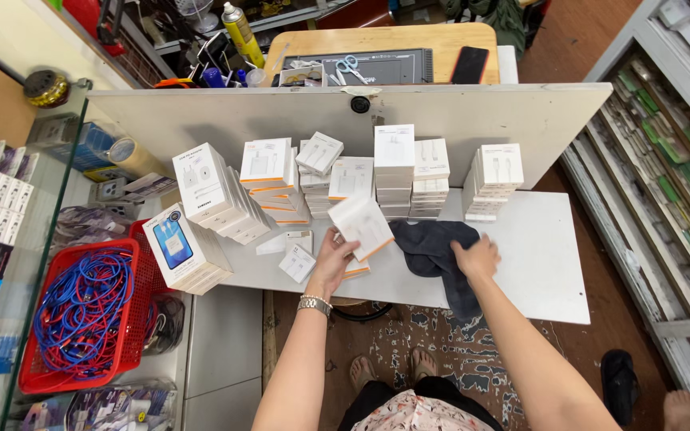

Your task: The person picks up small white boxes from a counter, wipes them with a dark cloth, and places them onto a glass shelf. The person repeats this process for multiple boxes, stacking them neatly on the shelf.

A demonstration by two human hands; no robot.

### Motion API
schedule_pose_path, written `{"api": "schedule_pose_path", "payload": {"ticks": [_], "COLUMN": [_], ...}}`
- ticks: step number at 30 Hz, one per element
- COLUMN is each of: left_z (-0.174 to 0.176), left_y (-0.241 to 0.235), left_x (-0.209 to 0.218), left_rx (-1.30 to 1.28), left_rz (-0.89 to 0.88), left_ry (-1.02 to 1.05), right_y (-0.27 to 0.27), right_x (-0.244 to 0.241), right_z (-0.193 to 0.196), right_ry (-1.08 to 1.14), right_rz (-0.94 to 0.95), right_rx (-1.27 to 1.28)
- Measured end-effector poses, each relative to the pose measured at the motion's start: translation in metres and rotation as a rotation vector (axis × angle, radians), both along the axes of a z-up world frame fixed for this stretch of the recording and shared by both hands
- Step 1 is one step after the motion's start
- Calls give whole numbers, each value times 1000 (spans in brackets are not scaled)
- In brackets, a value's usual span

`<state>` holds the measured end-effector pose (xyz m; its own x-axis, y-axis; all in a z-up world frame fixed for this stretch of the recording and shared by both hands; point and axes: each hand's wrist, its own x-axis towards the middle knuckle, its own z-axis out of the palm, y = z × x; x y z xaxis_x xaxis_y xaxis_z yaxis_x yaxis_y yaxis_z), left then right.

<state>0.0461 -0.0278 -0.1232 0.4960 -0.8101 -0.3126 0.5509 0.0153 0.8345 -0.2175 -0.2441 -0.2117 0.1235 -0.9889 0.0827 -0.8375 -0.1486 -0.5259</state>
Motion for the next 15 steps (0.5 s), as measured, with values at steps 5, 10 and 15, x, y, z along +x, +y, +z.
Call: {"api": "schedule_pose_path", "payload": {"ticks": [5, 10, 15], "left_z": [4, 31, 59], "left_y": [-6, -14, -23], "left_x": [-25, -45, -54], "left_rx": [99, 242, 292], "left_rz": [-112, -106, -65], "left_ry": [-340, -680, -995], "right_y": [10, 44, 100], "right_x": [2, 45, 63], "right_z": [15, 124, 194], "right_ry": [-314, -624, -389], "right_rz": [71, 477, 927], "right_rx": [617, 196, -274]}}
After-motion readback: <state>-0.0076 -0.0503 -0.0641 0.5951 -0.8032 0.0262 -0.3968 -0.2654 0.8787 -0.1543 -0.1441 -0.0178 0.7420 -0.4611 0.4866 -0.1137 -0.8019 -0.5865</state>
